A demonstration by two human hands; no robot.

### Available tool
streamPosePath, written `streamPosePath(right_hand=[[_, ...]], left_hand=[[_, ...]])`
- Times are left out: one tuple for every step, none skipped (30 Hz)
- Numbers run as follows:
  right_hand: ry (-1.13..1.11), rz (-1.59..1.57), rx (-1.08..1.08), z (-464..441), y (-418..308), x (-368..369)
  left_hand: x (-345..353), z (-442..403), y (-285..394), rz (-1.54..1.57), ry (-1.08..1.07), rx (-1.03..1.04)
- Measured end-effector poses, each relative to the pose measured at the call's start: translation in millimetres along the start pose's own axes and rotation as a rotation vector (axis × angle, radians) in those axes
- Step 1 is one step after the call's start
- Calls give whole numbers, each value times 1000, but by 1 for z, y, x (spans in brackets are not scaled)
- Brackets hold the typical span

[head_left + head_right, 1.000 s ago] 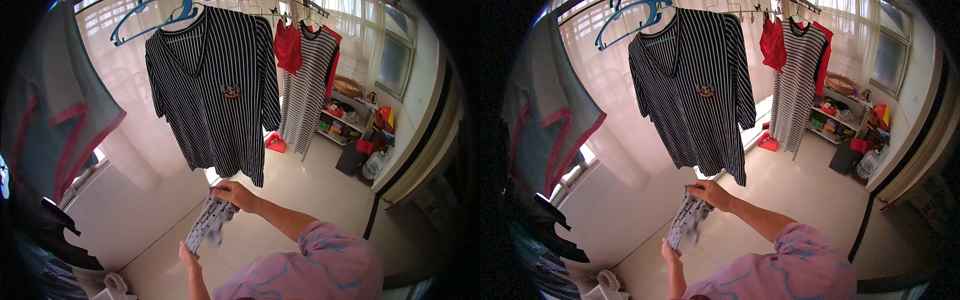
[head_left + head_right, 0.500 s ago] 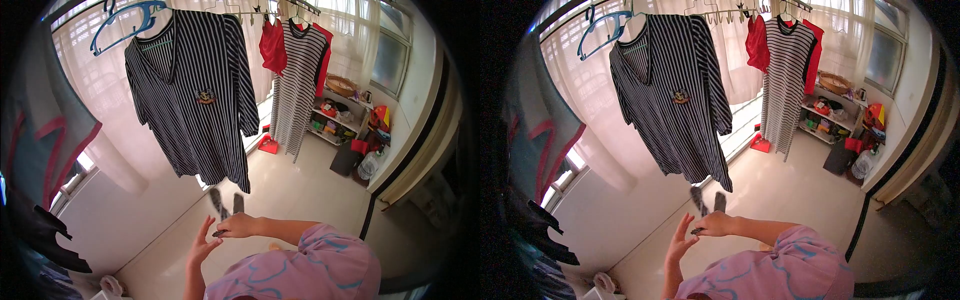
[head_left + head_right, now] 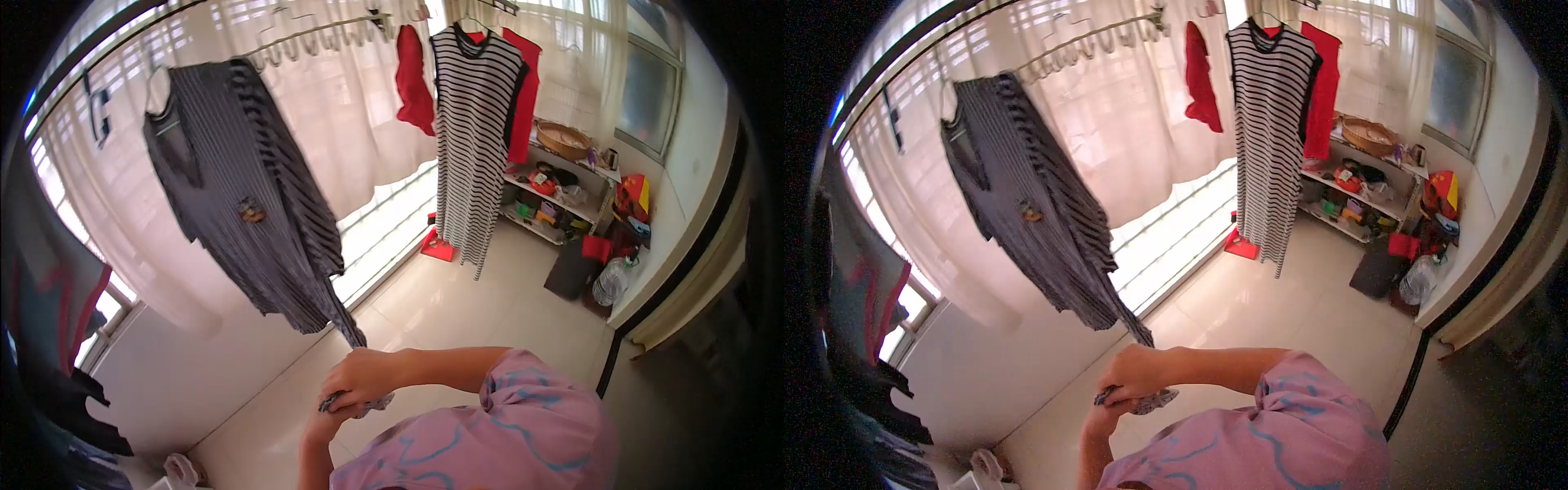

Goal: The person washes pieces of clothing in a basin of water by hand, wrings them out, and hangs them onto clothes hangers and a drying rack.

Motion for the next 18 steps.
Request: streamPosePath(right_hand=[[-11, -8, 5, 1, 1, -5], [-19, -19, 11, 3, 2, -9], [-33, -32, 15, 6, 5, -14], [-10, -72, 0, 8, 6, -20], [67, -102, -67, 9, 8, -30], [113, -137, -152, 9, 13, -36], [137, -182, -248, 5, 15, -38], [124, -131, -234, 4, 26, -36], [86, -265, -103, 0, 31, -41], [57, -387, 51, 0, 30, -44], [39, -494, 222, -2, 33, -41], [24, -559, 220, -9, 32, -36], [23, -631, 223, -5, 37, -31], [30, -698, 234, -6, 42, -25], [13, -713, 204, -11, 43, -19], [-3, -731, 175, -18, 44, -14], [-19, -752, 147, -26, 42, -9], [-36, -826, 135, -33, 38, -5]], left_hand=[[1, -4, 2, 77, 82, 35], [3, -8, 3, 153, 160, 67], [7, -10, 6, 232, 244, 97], [10, -3, 24, 192, 340, 52], [11, -9, 33, 186, 359, 61], [6, -10, 39, 192, 413, 72], [-3, -1, 37, 203, 491, 82], [-12, 4, 14, 294, 519, 65], [-15, 10, 12, 351, 581, 57], [-15, 15, 15, 404, 624, 45], [-15, 20, 14, 453, 651, 36], [-16, 26, 12, 443, 671, 48], [-8, 30, 14, 459, 697, 46], [-6, 34, 18, 477, 712, 47], [-7, 39, 22, 493, 720, 53], [-9, 42, 26, 462, 734, 63], [-13, 48, 29, 431, 749, 70], [-18, 53, 31, 397, 764, 77]])
Point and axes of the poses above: each hand's wrist, its own z-axis away from the middle knuckle, its own x-axis out of the palm, y = z × x, the point moved 7 cm from there along -z, towards the middle knuckle, and after that the axes turned 14 degrees about -z, right-handed, at the moved point
